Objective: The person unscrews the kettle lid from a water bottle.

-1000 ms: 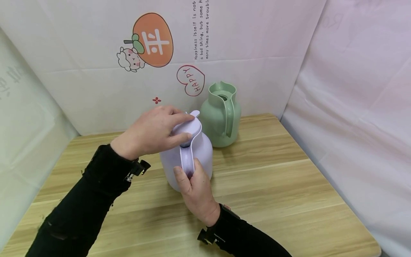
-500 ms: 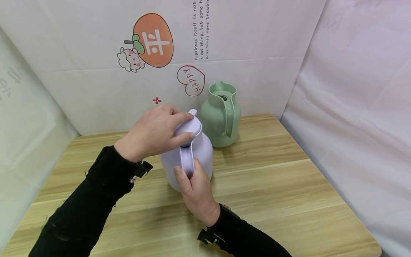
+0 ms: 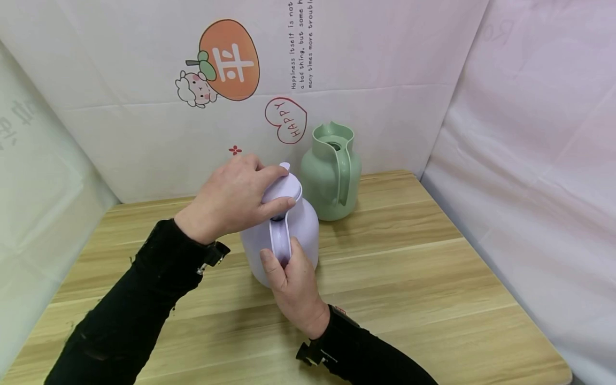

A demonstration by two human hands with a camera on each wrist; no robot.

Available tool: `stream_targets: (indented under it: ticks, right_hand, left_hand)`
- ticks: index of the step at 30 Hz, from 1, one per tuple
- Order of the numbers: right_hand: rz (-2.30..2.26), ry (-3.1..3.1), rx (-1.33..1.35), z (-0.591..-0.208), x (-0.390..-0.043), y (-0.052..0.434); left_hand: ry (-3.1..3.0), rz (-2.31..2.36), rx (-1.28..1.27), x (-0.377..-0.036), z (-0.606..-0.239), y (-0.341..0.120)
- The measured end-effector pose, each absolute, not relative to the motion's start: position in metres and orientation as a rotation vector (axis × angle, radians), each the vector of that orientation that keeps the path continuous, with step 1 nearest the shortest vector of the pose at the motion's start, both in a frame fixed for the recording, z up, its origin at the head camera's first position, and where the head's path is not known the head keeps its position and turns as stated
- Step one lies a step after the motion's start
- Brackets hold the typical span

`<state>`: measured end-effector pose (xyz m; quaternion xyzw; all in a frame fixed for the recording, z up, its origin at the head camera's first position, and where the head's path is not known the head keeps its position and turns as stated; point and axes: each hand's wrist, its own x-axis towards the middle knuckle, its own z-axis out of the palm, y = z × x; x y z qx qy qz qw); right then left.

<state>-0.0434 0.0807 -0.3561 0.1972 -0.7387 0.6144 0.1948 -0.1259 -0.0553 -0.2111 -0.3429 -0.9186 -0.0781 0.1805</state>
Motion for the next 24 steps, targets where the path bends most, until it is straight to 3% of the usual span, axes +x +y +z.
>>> stream_targets:
  ticks: [16,24]
  right_hand:
    - [1.733,-2.067,0.561,-0.356,-0.044,0.08]
    - [1.725,-2.031,0.595,-0.358,-0.046,0.08]
  left_hand:
    - [-2.618,-0.215,-0.886,-0.129,-0.215,-0.056]
    - [-2.688,-0.331,-1.028,-0.133,-0.206,-0.066]
